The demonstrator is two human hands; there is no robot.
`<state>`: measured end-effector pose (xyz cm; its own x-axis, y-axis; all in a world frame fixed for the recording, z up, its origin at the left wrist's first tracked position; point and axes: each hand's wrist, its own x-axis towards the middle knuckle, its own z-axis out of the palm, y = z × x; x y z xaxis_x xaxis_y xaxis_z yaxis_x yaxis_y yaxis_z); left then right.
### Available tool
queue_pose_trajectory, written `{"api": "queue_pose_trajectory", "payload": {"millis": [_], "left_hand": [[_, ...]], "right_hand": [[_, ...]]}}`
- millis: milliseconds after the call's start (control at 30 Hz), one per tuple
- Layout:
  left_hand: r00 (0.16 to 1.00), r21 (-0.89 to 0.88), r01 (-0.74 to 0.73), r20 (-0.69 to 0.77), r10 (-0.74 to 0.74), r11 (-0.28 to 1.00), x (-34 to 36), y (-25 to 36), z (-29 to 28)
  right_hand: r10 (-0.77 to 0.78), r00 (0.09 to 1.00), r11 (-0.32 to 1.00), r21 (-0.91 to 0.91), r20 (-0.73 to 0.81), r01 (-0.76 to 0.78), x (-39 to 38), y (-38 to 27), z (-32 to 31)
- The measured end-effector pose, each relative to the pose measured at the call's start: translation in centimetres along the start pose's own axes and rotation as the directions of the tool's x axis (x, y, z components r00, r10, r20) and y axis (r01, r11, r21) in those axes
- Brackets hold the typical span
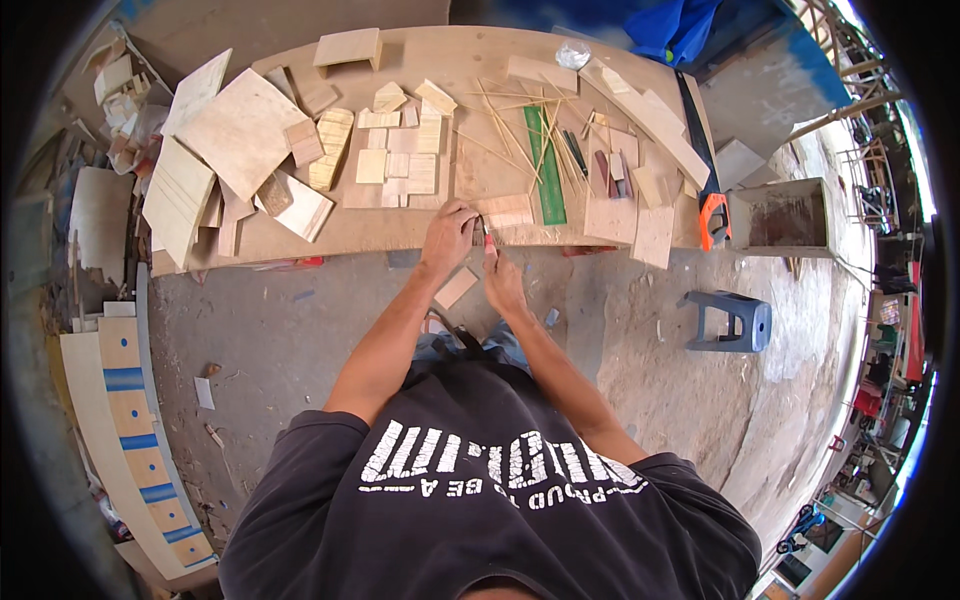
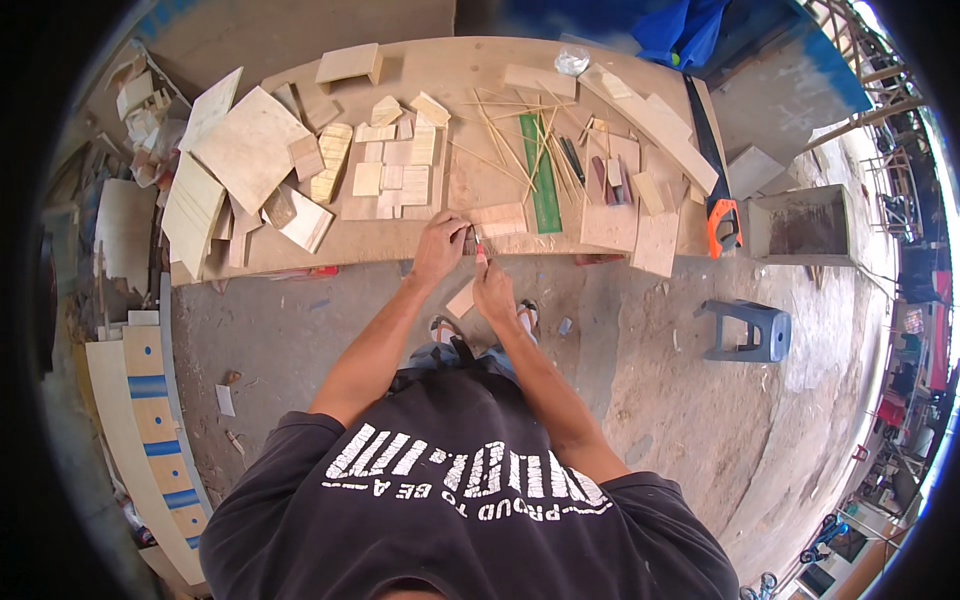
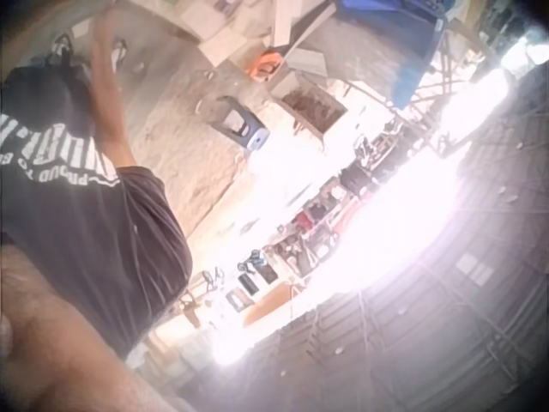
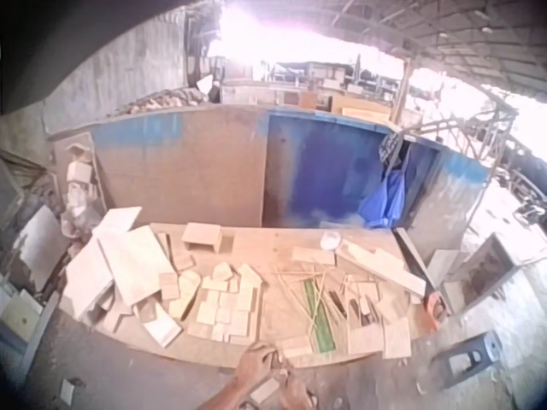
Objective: The person uses a utility knife to cut wood pieces on a workbench, holding the wood with one hand and slicing with the other. They move several cut pieces aside to continue working on the bench.
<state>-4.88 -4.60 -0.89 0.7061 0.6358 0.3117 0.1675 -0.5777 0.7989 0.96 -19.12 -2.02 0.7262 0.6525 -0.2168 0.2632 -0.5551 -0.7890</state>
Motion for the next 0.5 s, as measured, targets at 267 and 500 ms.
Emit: {"api": "queue_pose_trajectory", "payload": {"millis": [267, 500], "left_hand": [[1.000, 0.059, -0.012, -0.010, 0.012, 0.998, 0.4, 0.0, 0.2], [1.000, -0.053, 0.016, -0.004, -0.016, 0.998, 0.2, -0.7, 0.1]], "right_hand": [[0.026, 0.999, 0.997, -0.077, 0.026, -0.024, 0.2, -0.2, 0.0], [-0.040, 0.999, 0.995, -0.089, -0.014, 0.039, 0.0, -0.5, 0.2]]}}
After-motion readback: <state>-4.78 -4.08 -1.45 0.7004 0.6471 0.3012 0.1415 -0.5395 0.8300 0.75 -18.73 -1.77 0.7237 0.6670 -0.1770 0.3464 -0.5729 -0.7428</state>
